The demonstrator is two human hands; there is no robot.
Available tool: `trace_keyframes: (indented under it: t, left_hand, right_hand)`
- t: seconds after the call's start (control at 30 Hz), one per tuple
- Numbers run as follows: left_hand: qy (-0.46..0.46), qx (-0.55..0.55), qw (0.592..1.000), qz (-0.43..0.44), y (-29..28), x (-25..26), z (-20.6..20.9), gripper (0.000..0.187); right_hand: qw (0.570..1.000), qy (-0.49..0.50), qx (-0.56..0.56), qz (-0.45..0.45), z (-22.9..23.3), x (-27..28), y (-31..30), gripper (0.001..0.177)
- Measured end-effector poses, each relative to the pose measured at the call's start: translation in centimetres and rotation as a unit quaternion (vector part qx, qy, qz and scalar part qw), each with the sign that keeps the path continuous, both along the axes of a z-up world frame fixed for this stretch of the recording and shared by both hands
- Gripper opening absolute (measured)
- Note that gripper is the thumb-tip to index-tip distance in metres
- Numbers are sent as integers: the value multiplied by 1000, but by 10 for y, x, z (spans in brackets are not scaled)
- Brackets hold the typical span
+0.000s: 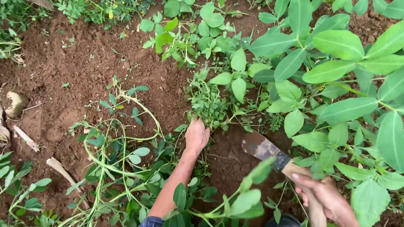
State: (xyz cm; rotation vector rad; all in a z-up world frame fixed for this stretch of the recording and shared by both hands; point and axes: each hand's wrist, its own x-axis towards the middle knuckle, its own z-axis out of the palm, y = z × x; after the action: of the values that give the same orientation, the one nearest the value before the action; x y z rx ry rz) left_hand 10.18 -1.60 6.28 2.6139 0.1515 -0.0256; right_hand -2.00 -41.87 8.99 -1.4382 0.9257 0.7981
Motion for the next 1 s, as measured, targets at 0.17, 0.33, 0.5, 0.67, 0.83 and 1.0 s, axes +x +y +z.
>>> trace_keyframes:
  t: [0.17,0.33,0.5,0.67,0.83,1.0]
  left_hand:
    - [151,100,982,-55,-21,13,-26,51]
    - [-10,193,977,-87,-25,6,-58,30]
    - [131,39,989,-50,0,-46,-75,16]
    - [128,-8,985,-115,-34,-86,-29,28]
    - [117,19,959,-258,-93,-95,-39,34]
    - [113,-51,927,-354,-153,-80,-62,15]
  right_hand:
    - [997,-10,53,61,-20,61,85,60]
    - [989,-138,46,13,-33,52,96,70]
    - [685,-529,-242,438,38,38,111,58]
    - [832,-398,-185,341,47,-13,65,56]
    - [987,-82,-100,91,79,-36,7,48]
    - [990,-44,-77,-111,79,-96,-41,47]
